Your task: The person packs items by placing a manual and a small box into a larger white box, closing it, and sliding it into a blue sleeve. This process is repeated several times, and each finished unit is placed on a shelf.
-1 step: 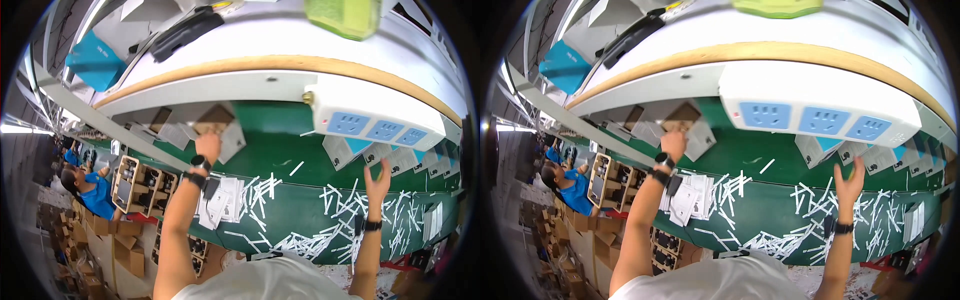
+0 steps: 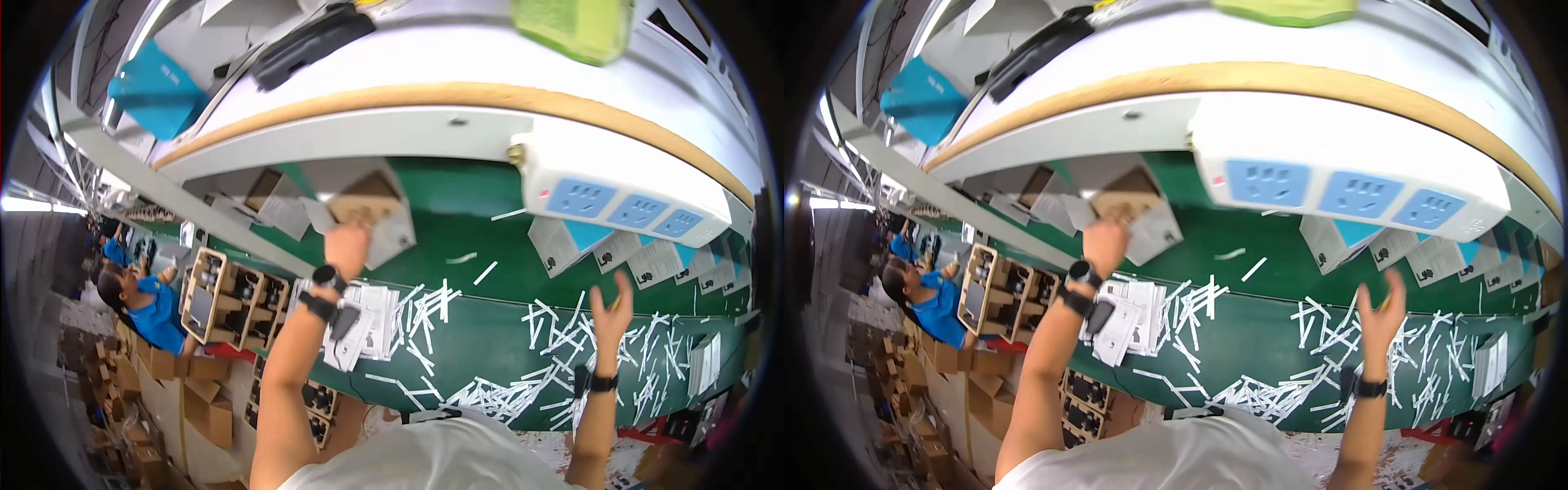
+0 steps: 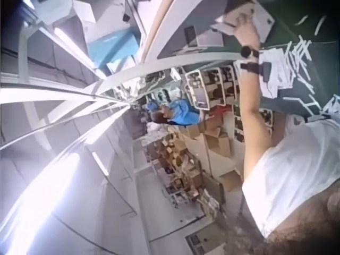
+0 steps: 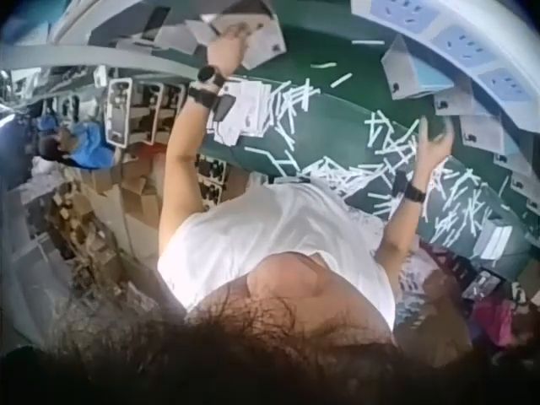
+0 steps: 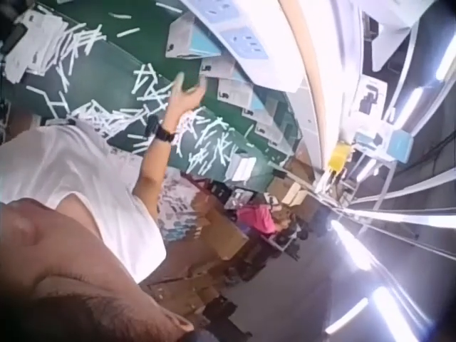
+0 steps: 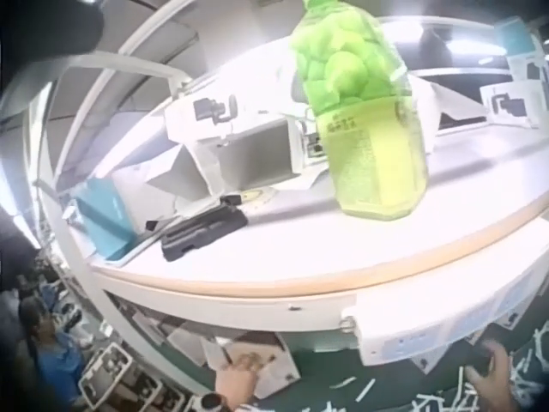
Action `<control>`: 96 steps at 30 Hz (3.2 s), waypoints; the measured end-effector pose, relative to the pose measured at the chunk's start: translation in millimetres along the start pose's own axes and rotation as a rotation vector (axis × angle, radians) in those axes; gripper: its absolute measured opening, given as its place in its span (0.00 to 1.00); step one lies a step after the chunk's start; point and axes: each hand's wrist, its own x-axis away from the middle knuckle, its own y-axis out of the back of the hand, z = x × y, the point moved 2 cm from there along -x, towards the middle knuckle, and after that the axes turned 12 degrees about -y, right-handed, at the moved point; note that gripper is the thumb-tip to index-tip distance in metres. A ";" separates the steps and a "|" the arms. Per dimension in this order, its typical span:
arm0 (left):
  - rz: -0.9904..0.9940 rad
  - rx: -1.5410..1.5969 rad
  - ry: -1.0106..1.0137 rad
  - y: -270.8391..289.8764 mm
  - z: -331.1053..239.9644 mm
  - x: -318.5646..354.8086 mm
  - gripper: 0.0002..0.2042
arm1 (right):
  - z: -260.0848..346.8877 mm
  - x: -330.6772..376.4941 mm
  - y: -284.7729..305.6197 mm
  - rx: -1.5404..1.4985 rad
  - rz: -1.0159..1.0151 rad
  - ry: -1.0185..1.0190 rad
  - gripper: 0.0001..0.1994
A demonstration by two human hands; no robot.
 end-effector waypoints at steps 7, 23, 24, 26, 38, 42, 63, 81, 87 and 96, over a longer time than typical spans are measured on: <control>-0.200 0.646 -0.562 58.5 -198.2 95.9 0.09 | 62.2 169.8 -30.6 -0.489 0.421 -0.334 0.45; 0.266 0.278 0.637 -117.1 -68.2 235.0 0.29 | 80.2 184.3 2.2 -0.444 0.703 -0.548 0.32; 0.230 0.405 0.684 -118.5 -59.4 237.9 0.23 | 72.5 182.1 14.9 -0.404 0.799 -0.610 0.34; 0.205 0.396 0.652 -119.6 -51.2 246.5 0.19 | 78.6 185.1 38.6 -0.348 0.724 -0.519 0.32; -1.121 1.779 0.684 43.0 -32.4 196.7 0.31 | 272.3 136.9 192.7 -0.953 0.360 0.265 0.08; -1.135 2.346 -0.100 65.3 -43.3 196.2 0.36 | 322.4 138.1 165.2 -1.148 0.442 0.539 0.11; -0.965 1.385 -0.259 84.1 -173.7 95.9 0.39 | 311.0 122.3 185.3 -1.199 0.800 0.778 0.05; -0.434 0.851 -0.286 91.8 -163.2 109.3 0.25 | 289.4 110.5 161.2 -1.445 1.086 0.659 0.05; -0.397 1.404 0.192 43.2 -192.2 121.4 0.31 | 262.6 85.1 151.7 -1.568 1.129 0.585 0.07; -0.557 1.008 -0.117 62.4 -193.0 130.8 0.33 | 212.7 105.2 90.4 -0.479 0.368 -0.179 0.07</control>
